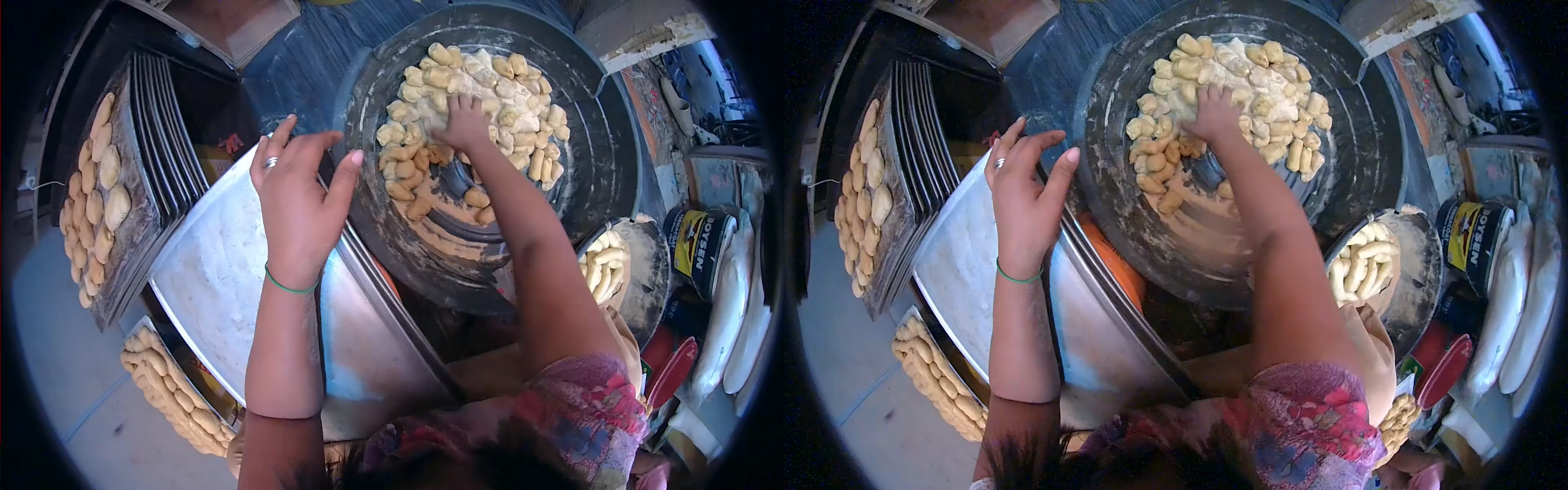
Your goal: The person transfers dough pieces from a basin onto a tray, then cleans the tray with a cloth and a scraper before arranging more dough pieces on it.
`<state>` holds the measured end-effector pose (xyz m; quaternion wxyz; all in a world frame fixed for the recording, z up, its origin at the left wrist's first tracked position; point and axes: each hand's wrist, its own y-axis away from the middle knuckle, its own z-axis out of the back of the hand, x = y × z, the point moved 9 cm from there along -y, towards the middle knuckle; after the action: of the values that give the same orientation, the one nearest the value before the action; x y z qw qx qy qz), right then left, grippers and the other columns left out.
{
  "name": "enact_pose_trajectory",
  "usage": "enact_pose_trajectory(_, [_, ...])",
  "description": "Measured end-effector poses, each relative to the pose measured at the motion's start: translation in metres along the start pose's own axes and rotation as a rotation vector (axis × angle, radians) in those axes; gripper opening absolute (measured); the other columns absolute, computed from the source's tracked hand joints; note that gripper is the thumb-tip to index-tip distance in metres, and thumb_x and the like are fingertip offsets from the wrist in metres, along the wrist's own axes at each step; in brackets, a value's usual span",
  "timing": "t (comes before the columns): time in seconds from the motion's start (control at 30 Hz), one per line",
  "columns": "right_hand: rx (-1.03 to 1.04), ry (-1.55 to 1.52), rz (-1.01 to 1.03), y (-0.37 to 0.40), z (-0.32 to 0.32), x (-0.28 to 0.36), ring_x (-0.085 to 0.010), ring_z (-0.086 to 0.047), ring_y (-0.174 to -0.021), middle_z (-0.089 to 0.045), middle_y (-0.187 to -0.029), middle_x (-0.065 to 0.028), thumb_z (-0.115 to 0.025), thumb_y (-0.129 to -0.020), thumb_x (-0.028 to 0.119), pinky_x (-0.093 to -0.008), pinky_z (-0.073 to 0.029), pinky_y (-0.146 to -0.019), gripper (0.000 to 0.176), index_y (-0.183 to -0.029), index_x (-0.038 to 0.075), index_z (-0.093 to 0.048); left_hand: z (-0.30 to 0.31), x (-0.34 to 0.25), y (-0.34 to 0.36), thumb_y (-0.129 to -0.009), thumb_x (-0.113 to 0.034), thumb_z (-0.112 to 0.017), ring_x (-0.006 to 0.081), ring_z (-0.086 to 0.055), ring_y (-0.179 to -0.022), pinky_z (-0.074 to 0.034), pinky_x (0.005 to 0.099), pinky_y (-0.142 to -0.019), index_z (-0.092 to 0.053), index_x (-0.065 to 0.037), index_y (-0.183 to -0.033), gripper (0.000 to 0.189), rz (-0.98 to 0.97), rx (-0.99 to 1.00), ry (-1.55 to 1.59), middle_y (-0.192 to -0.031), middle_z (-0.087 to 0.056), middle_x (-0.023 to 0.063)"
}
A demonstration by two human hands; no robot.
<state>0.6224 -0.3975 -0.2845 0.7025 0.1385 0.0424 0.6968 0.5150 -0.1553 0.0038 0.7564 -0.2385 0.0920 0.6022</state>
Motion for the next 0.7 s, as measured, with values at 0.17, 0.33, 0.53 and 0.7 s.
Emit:
enact_pose_trajectory(0.17, [0.652, -0.120, 0.257, 0.049, 0.000, -0.019, -0.0354, -0.054, -0.117, -0.047, -0.136, -0.0181, -0.075, -0.076, 0.047, -0.0506, -0.043, -0.100, 0.077, -0.137, 0.008, -0.048, 0.001, 0.000, 0.000, -0.087, -0.029, -0.070, 0.0325, -0.044, -0.131, -0.023, 0.0469, -0.112, -0.071, -0.005, -0.103, 0.029, 0.003, 0.003, -0.015, -0.105, -0.069, 0.0111])
enact_pose_trajectory(0.33, [-0.110, -0.215, 0.092, -0.030, 0.044, -0.063, -0.0363, -0.042, -0.133, -0.041, -0.147, -0.0180, -0.061, -0.085, 0.055, -0.0693, -0.030, -0.103, 0.073, -0.138, 0.007, -0.048, 0.000, -0.002, 0.000, -0.087, -0.029, -0.070, 0.0332, -0.044, -0.131, -0.023, 0.0470, -0.112, -0.071, -0.005, -0.103, 0.028, -0.020, -0.008, -0.030, -0.106, -0.069, 0.0117])
enact_pose_trajectory(0.53, [-0.102, -0.083, 0.103, 0.014, -0.040, 0.021, -0.0408, -0.032, -0.139, -0.035, -0.150, -0.0196, -0.059, -0.081, 0.064, -0.0682, -0.021, -0.110, 0.081, -0.148, 0.022, -0.039, -0.001, -0.002, -0.001, -0.087, -0.031, -0.069, 0.0355, -0.047, -0.128, -0.022, 0.0493, -0.113, -0.070, -0.004, -0.102, 0.031, -0.017, -0.012, -0.056, -0.104, -0.069, 0.0123])
enact_pose_trajectory(0.7, [0.605, -0.394, 0.760, 0.054, -0.049, 0.041, -0.0324, -0.052, -0.124, -0.054, -0.137, -0.0138, -0.078, -0.073, 0.044, -0.0440, -0.039, -0.105, 0.067, -0.132, 0.016, -0.059, 0.000, -0.003, -0.002, -0.087, -0.031, -0.070, 0.0334, -0.045, -0.131, -0.023, 0.0471, -0.112, -0.071, -0.005, -0.103, 0.031, -0.010, 0.006, -0.051, -0.108, -0.069, 0.0113])
